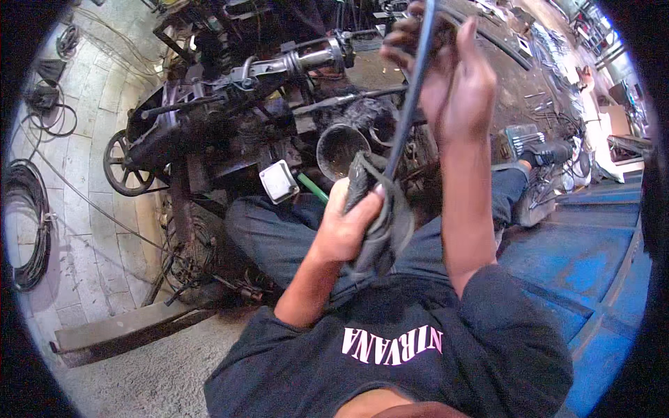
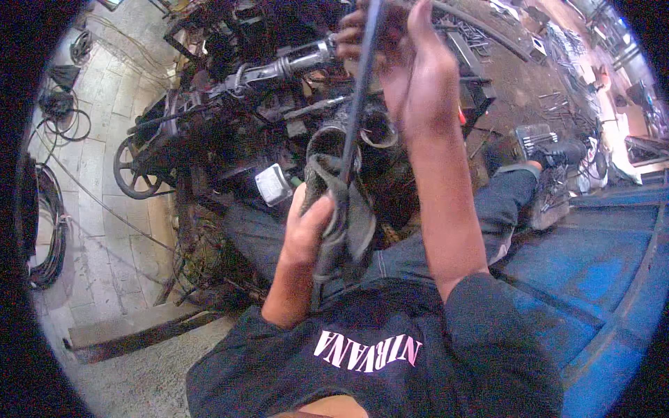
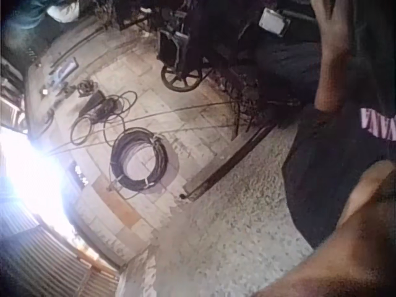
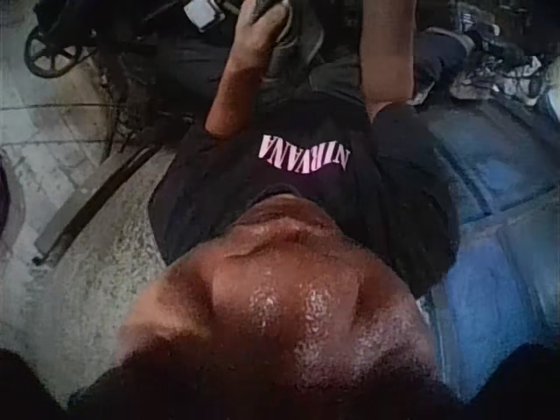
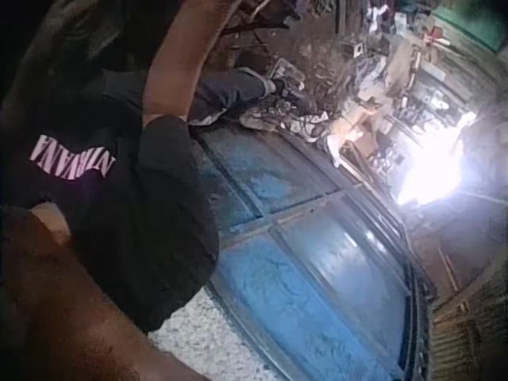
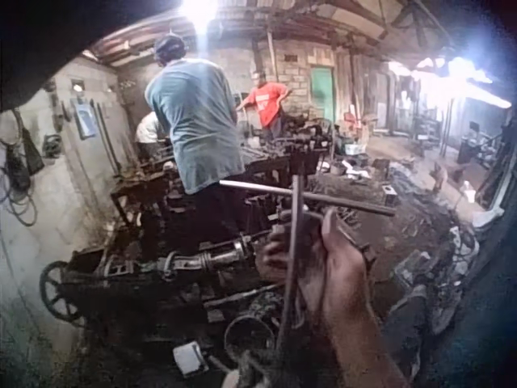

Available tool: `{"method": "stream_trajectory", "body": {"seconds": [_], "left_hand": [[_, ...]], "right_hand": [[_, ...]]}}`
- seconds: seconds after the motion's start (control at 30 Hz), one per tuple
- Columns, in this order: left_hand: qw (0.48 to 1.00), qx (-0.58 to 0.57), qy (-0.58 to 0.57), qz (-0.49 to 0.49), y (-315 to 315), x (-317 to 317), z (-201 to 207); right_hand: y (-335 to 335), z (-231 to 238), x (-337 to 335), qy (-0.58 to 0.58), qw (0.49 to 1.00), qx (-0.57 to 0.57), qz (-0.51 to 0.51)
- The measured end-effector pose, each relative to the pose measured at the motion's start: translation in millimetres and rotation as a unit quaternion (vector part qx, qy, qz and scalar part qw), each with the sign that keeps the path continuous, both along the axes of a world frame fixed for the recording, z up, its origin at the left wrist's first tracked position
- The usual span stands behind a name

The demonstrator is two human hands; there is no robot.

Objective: Bending a metal rod using a manual bender and then cleaning the finished piece with a cloth.

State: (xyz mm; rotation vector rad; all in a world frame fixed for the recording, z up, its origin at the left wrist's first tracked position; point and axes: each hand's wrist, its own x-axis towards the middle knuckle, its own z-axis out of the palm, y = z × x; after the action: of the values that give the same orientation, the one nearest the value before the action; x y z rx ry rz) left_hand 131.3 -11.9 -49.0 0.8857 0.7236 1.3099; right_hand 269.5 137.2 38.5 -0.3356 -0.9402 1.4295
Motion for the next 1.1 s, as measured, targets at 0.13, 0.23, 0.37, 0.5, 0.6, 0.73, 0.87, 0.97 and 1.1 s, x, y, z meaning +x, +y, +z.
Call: {"method": "stream_trajectory", "body": {"seconds": [0.13, 0.23, 0.37, 0.5, 0.6, 0.73, 0.87, 0.97, 1.1], "left_hand": [[0.971, 0.060, 0.012, 0.230, 24.6, 25.7, 34.1], [0.942, 0.131, 0.114, 0.288, 36.8, 25.6, 28.5], [0.881, 0.167, 0.245, 0.370, 47.2, 26.2, 18.9], [0.831, 0.210, 0.284, 0.430, 55.9, 11.4, 7.6], [0.803, 0.223, 0.348, 0.430, 60.2, 6.3, 11.9], [0.867, 0.309, 0.350, 0.175, 67.1, -22.2, 30.2], [0.937, 0.174, 0.255, 0.161, 98.5, -32.8, 48.2], [0.980, 0.107, 0.037, 0.163, 134.9, -43.3, 86.6], [0.982, 0.062, -0.088, 0.153, 181.5, -61.4, 97.6]], "right_hand": [[-32.6, -58.6, -21.9, -0.067, 0.994, 0.026, 0.084], [-69.9, -56.1, -41.7, 0.024, 0.981, -0.073, 0.178], [-76.9, -73.1, -41.0, -0.101, 0.988, 0.002, 0.116], [-90.0, -72.8, -37.1, -0.213, 0.972, 0.082, 0.054], [-89.9, -67.2, -35.0, -0.193, 0.977, 0.070, 0.055], [-89.6, -80.0, -31.5, -0.341, 0.935, 0.047, -0.088], [-91.7, -92.2, -18.3, -0.350, 0.935, -0.044, -0.042], [-104.6, -111.8, -18.2, -0.397, 0.917, 0.005, -0.029], [-110.7, -129.2, -11.2, -0.418, 0.907, -0.038, 0.039]]}}
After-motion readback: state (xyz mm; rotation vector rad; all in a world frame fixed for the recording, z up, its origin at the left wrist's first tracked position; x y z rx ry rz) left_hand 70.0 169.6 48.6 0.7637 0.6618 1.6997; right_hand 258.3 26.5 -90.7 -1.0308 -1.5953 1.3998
